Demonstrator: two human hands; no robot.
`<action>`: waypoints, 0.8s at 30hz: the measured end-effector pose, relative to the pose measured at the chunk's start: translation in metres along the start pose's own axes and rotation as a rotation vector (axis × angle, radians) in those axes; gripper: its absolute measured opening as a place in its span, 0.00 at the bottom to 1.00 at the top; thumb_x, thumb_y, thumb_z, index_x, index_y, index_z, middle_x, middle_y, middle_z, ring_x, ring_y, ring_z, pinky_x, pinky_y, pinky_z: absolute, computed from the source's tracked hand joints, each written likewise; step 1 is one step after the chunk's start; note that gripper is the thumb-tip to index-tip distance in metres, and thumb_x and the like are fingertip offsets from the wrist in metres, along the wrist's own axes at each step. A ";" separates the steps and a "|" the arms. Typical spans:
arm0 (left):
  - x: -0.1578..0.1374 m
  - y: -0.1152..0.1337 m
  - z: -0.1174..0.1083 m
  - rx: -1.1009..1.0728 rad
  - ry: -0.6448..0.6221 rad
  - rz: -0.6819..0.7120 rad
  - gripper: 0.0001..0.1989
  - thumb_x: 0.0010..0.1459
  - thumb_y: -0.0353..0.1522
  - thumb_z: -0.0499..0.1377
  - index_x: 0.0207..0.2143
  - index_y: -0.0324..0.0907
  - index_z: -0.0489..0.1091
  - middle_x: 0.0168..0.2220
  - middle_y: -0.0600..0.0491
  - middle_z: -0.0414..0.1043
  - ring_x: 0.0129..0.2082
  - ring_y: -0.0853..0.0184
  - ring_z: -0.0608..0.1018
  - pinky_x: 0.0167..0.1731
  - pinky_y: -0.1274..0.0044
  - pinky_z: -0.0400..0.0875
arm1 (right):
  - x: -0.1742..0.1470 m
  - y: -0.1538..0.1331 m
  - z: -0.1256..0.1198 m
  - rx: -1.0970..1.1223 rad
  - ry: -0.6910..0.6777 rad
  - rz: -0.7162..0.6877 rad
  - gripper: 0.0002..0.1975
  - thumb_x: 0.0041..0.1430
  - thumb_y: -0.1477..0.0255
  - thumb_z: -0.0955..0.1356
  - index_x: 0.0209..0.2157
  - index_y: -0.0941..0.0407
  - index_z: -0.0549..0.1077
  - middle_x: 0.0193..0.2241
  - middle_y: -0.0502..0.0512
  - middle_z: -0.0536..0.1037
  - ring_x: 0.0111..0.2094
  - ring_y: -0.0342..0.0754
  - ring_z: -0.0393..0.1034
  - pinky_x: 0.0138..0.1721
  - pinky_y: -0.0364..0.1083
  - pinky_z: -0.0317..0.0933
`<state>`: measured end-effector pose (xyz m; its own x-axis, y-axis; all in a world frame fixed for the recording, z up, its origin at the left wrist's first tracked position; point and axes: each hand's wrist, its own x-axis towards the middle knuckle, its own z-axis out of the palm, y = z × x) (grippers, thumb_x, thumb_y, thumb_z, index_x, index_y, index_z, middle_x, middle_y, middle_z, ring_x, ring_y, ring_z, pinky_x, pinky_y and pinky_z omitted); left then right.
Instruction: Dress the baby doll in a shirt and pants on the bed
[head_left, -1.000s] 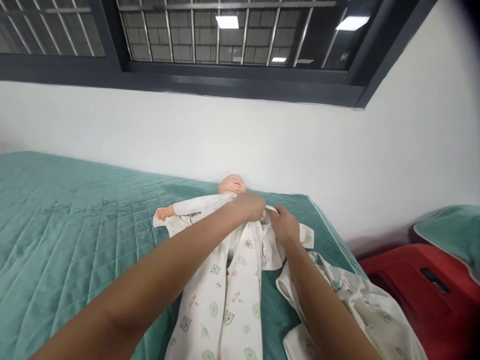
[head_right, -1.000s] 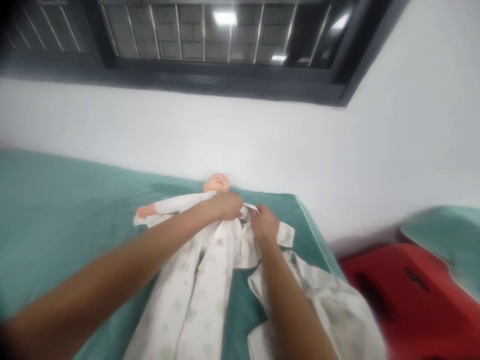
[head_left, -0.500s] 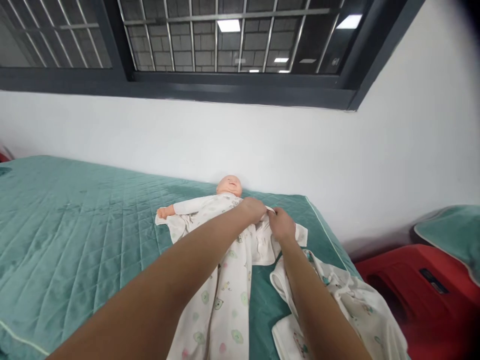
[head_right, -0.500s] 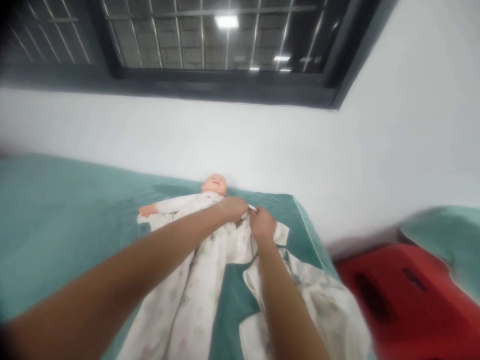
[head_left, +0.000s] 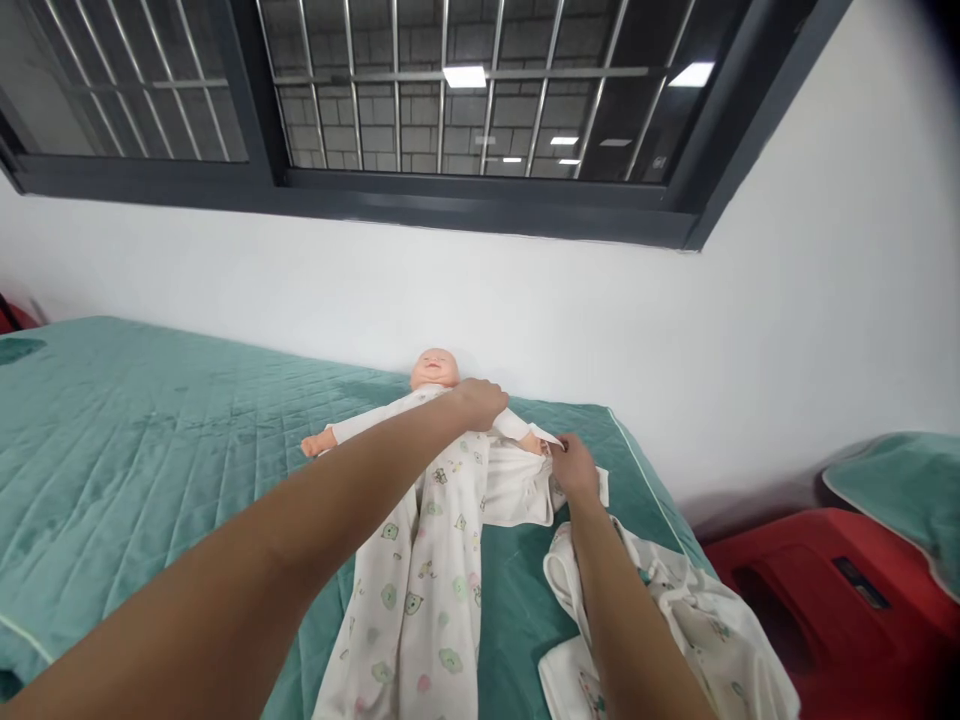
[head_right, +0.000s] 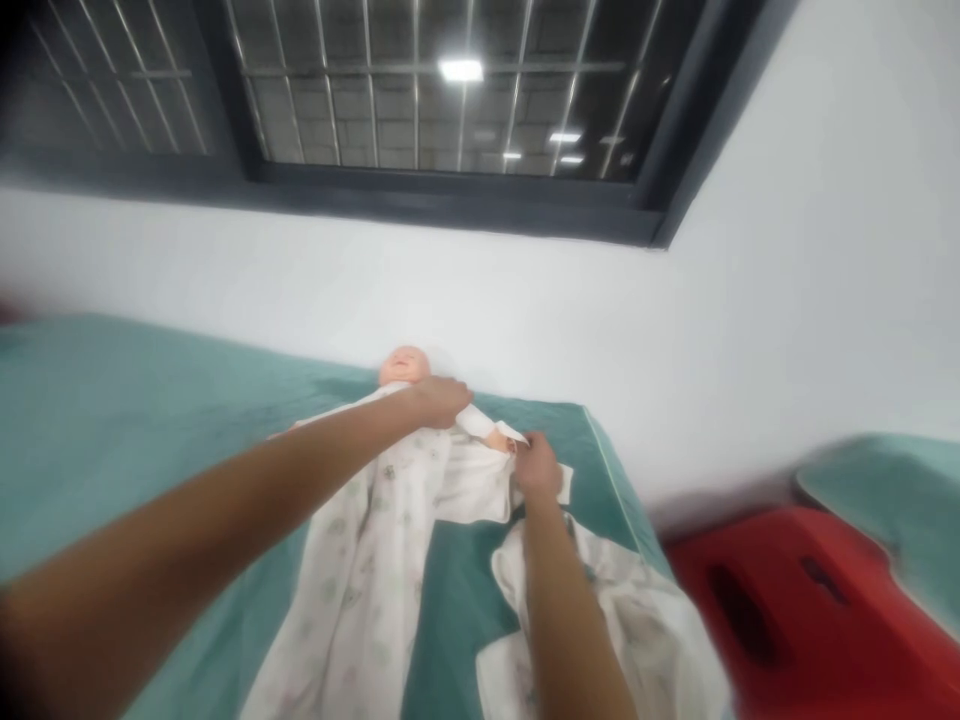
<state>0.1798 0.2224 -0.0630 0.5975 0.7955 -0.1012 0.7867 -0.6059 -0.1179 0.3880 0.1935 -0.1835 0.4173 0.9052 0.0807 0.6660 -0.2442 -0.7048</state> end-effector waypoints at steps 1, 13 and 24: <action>-0.002 -0.001 -0.001 0.003 0.001 -0.003 0.21 0.53 0.28 0.59 0.51 0.39 0.70 0.50 0.39 0.72 0.47 0.54 0.77 0.44 0.67 0.73 | 0.001 0.001 -0.001 0.037 0.010 -0.005 0.13 0.56 0.65 0.64 0.40 0.53 0.75 0.40 0.58 0.79 0.45 0.55 0.73 0.46 0.50 0.62; -0.010 0.006 0.009 -0.037 -0.024 -0.006 0.17 0.54 0.28 0.59 0.48 0.39 0.70 0.48 0.41 0.74 0.44 0.56 0.78 0.41 0.69 0.74 | 0.004 0.000 -0.005 0.752 -0.060 0.054 0.12 0.43 0.70 0.69 0.33 0.55 0.72 0.34 0.57 0.81 0.34 0.50 0.77 0.31 0.45 0.71; -0.014 0.025 0.018 -0.120 0.014 -0.030 0.18 0.56 0.31 0.59 0.50 0.38 0.71 0.51 0.40 0.72 0.50 0.53 0.75 0.47 0.66 0.70 | 0.008 -0.003 -0.002 0.792 -0.051 0.055 0.11 0.41 0.77 0.65 0.31 0.55 0.69 0.39 0.59 0.81 0.43 0.49 0.77 0.41 0.46 0.70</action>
<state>0.1883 0.1962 -0.0826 0.5745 0.8140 -0.0852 0.8170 -0.5767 -0.0013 0.3909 0.2005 -0.1793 0.3956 0.9184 0.0123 -0.0005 0.0136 -0.9999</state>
